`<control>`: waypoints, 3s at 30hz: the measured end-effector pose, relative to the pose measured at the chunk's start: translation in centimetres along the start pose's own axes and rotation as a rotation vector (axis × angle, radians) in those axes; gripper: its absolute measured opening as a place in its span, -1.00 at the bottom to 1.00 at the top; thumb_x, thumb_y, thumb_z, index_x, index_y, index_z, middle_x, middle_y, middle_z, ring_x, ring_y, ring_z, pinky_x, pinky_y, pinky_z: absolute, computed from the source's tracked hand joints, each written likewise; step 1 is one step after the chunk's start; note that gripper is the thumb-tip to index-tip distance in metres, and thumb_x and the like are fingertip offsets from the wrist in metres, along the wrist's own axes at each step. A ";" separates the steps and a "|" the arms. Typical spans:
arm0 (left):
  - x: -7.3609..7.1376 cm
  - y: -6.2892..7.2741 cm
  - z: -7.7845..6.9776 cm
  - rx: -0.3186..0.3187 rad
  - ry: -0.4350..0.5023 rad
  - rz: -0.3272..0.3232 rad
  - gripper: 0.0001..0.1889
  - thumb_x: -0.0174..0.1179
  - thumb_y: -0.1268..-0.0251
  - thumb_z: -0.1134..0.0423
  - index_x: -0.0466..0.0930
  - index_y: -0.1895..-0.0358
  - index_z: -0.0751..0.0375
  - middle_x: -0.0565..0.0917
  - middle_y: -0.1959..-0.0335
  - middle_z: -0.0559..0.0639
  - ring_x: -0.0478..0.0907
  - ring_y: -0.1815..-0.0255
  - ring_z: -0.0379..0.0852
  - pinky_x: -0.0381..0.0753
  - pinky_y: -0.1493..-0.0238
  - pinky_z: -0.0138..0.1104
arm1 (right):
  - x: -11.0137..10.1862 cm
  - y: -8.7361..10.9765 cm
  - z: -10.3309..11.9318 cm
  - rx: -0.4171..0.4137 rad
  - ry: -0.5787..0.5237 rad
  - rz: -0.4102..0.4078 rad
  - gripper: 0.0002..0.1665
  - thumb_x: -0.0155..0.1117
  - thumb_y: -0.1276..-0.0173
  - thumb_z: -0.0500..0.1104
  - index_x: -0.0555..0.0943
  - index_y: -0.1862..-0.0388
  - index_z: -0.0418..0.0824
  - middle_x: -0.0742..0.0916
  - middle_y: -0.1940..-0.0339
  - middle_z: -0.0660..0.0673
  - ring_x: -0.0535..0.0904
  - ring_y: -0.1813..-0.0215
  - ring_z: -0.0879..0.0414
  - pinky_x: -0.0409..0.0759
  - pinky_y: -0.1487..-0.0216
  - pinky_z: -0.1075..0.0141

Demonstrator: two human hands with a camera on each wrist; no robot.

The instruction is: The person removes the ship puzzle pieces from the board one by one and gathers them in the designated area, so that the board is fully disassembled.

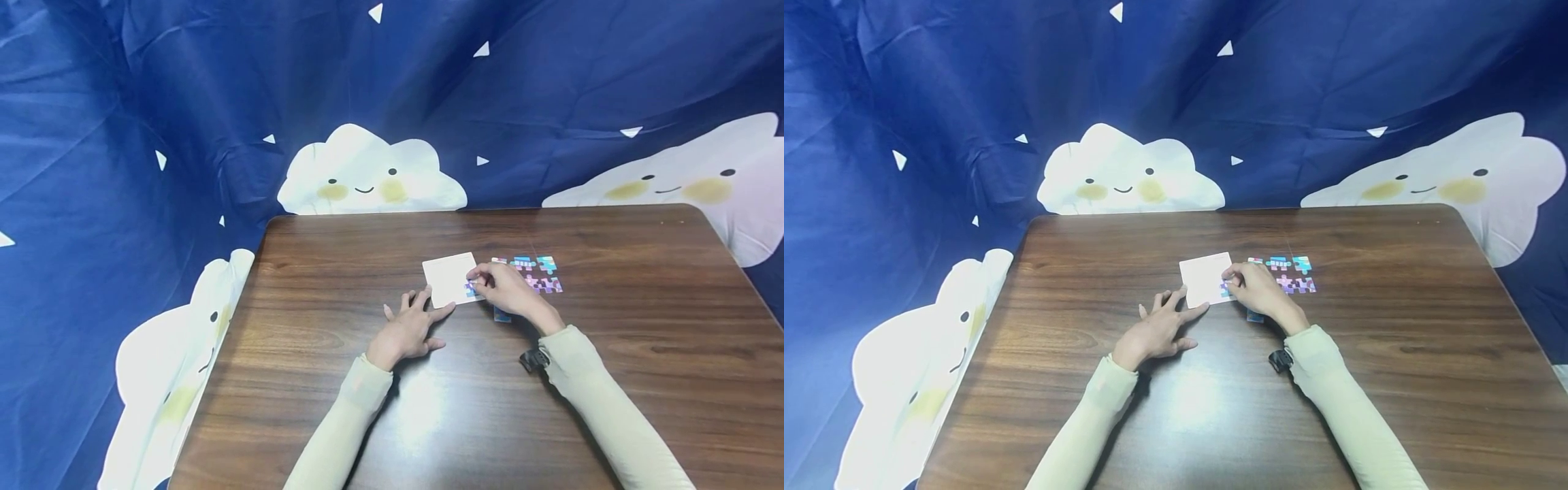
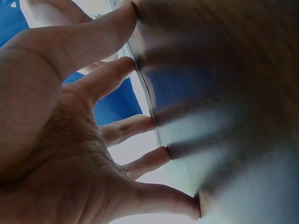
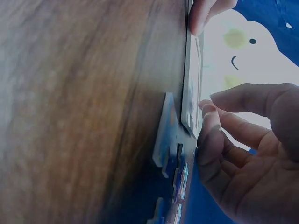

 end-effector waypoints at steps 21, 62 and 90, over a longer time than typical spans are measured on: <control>0.1 0.0 0.0 -0.005 -0.015 -0.003 -0.19 0.28 -0.41 -0.18 0.08 -0.64 -0.52 -0.09 -0.76 0.09 0.01 -0.68 0.35 0.26 -0.32 0.61 | 0.1 -0.2 -0.2 -0.006 0.027 -0.017 -0.73 0.22 -0.43 -0.28 0.72 -0.02 -0.33 0.59 0.38 -0.05 0.47 0.34 0.13 0.43 0.30 0.35; -0.2 0.1 -0.1 -0.002 -0.031 -0.006 -0.20 0.28 -0.40 -0.18 0.10 -0.64 -0.51 -0.06 -0.76 0.08 0.02 -0.68 0.35 0.29 -0.31 0.60 | -0.5 0.2 0.5 -0.042 0.019 -0.064 -0.83 0.27 -0.43 -0.32 0.65 0.03 -0.24 0.73 0.20 -0.15 0.61 0.17 0.03 0.54 0.11 0.24; -0.2 0.1 -0.1 0.000 0.009 -0.002 -0.20 0.28 -0.41 -0.16 0.09 -0.64 -0.50 -0.10 -0.76 0.08 0.00 -0.69 0.41 0.23 -0.33 0.62 | -1.3 1.1 0.3 -0.035 -0.032 -0.084 -0.85 0.28 -0.50 -0.29 0.61 0.01 -0.19 0.78 0.17 -0.17 0.67 0.15 -0.01 0.57 0.09 0.20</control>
Point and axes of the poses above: each hand's wrist, its own y-axis away from the middle knuckle, its own x-axis out of the palm, z = x × y, the point moved 10 cm from there along -y, towards the middle knuckle
